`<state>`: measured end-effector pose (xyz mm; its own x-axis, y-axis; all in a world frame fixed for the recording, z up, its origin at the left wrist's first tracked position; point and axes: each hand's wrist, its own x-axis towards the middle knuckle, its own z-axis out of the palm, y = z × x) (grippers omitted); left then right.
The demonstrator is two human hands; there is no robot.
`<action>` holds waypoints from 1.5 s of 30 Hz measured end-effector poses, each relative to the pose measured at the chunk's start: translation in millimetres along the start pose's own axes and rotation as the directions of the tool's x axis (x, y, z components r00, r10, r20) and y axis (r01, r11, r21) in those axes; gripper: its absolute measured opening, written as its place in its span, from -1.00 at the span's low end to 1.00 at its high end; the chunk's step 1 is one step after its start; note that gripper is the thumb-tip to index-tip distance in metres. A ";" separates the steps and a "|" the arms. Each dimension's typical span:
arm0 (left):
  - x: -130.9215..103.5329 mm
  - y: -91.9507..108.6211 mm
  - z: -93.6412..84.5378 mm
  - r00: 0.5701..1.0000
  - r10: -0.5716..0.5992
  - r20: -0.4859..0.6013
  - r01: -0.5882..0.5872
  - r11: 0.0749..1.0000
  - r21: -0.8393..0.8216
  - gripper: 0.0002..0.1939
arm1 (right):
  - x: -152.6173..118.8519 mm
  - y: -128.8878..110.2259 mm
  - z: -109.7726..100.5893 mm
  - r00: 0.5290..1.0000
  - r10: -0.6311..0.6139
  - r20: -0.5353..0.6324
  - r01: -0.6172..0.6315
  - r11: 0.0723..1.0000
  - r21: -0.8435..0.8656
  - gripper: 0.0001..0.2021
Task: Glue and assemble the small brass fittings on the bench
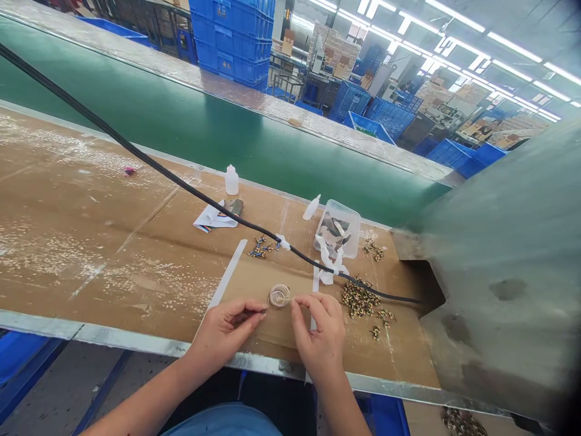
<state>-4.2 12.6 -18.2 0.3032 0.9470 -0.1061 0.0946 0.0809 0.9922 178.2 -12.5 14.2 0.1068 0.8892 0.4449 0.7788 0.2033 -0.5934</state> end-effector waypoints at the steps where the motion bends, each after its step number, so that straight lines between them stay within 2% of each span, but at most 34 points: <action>1: 0.4 0.0 0.2 1.000 0.002 -0.004 -0.002 1.000 0.002 -0.84 | -0.1 0.3 0.2 1.000 0.000 0.004 0.000 1.000 0.001 -0.93; 6: 1.0 1.0 0.4 1.000 -0.004 -0.004 0.004 1.000 0.015 -0.84 | -1.7 -1.5 -3.6 1.000 -0.002 -0.023 0.003 0.999 0.034 -0.93; 10: -0.1 0.9 -0.6 1.000 -0.010 -0.008 0.010 1.000 0.029 -0.84 | -4.2 -9.0 -10.3 0.997 0.057 -0.058 -0.046 0.986 0.162 -0.93; 17: -0.2 0.3 -0.9 1.000 -0.005 -0.002 0.005 0.999 0.031 -0.84 | -10.0 -18.1 -7.9 0.994 0.112 0.008 -0.109 0.955 0.275 -0.91; 26: -1.5 4.8 -1.5 1.000 0.007 -0.004 -0.007 0.998 0.065 -0.83 | -11.5 -19.4 -7.4 0.995 0.093 0.040 -0.100 0.959 0.264 -0.93; 31: -0.7 4.5 -0.4 1.000 0.012 -0.018 -0.011 0.998 0.066 -0.83 | -6.1 -11.7 -8.4 0.996 0.077 -0.050 -0.062 0.967 0.246 -0.92; 34: 1.5 -1.1 -1.1 0.999 0.031 -0.027 -0.029 0.996 0.079 -0.83 | -0.7 -6.8 -5.6 0.993 0.056 -0.102 -0.040 0.987 0.154 -0.92; 36: 2.7 -5.2 -2.6 0.997 0.046 -0.056 -0.039 0.992 0.120 -0.81 | 1.6 -6.1 -2.7 0.995 0.049 -0.092 -0.041 0.995 0.090 -0.92; 41: 7.3 -8.8 -8.3 0.997 0.046 -0.068 -0.028 0.970 0.243 -0.72 | -0.4 0.2 -0.7 0.995 0.078 0.056 -0.081 0.996 0.044 -0.82; 43: 8.3 -8.5 -9.6 0.997 0.039 -0.073 -0.018 0.963 0.271 -0.71 | -6.3 12.2 -9.6 0.990 0.132 0.052 -0.134 0.990 0.045 -0.80; 45: 8.2 -9.4 -9.9 0.995 0.049 -0.090 -0.021 0.957 0.289 -0.70 | -16.2 31.3 -26.7 0.972 0.234 -0.010 -0.234 0.972 0.017 -0.85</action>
<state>-12.1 22.7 -27.7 0.2207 0.9740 -0.0508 0.3583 -0.0325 0.9331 217.3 -31.4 6.3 0.2925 0.9078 0.3007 0.7217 -0.0033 -0.6922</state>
